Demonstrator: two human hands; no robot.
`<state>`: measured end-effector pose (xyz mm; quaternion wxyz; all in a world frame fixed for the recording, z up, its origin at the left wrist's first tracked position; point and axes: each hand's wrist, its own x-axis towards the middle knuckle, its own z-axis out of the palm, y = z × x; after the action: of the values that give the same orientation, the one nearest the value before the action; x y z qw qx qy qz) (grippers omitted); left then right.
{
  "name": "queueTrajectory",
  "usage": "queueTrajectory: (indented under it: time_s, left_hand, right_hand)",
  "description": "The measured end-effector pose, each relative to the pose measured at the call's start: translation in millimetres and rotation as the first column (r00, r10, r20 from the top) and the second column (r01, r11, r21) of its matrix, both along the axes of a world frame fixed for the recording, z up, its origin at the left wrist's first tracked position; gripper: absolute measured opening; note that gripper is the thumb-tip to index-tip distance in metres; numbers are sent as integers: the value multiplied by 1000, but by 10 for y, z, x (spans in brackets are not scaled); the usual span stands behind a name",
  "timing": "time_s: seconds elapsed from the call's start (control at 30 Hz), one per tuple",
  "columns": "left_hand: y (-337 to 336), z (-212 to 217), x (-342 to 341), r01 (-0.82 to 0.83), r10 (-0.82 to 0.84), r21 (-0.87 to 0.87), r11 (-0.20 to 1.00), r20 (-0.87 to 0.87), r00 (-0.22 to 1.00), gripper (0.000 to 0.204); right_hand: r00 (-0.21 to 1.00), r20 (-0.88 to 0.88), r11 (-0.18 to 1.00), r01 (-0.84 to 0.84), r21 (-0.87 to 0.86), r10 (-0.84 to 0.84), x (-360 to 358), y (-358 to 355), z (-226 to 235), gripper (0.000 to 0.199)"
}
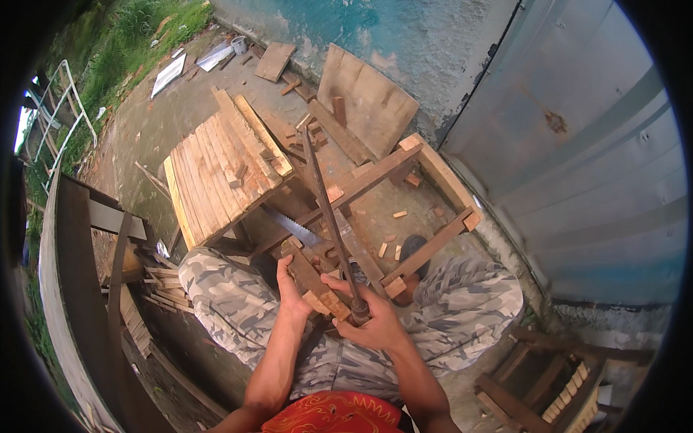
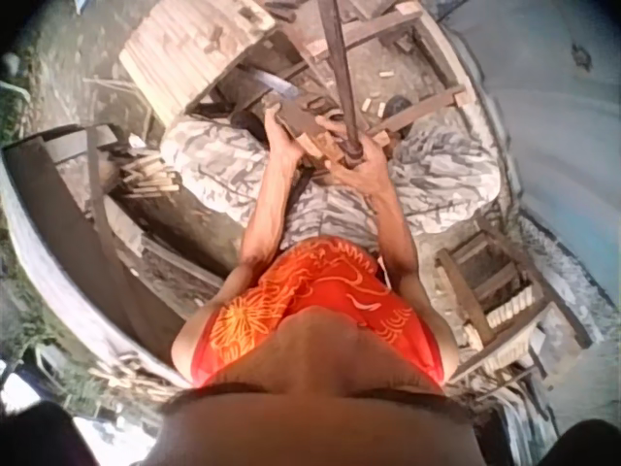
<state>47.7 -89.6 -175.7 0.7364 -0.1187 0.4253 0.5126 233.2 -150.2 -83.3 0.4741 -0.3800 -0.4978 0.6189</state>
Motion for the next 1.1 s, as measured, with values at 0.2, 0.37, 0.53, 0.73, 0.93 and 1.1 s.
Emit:
queueTrajectory:
  time_s: [0.2,0.37,0.53,0.73,0.93,1.1]
  left_hand:
    - [98,77,-123,-146,150,88,985,-40,988,52]
    - [25,21,-127,-78,67,81,994,130,989,56]
    - [-53,-45,-100,-112,104,21,994,232,967,57]
    - [-147,56,31,-135,145,-70,988,168,975,60]
    - [-205,-4,-2,-137,140,-29,990,136,981,63]
    - [-244,-80,-18,-53,57,-23,998,172,984,61]
  right_hand:
    - [995,-67,997,74,-33,-77,-140,-107,-2,51]
    - [956,-259,985,102,-142,-137,-327,-40,60,38]
    - [973,-189,991,131,-38,-136,-395,109,76,39]
    - [976,26,965,210,155,-216,-449,248,25,39]
    - [905,279,946,317,64,-322,-400,281,17,40]
    - [966,38,956,259,-139,-256,-339,270,29,44]
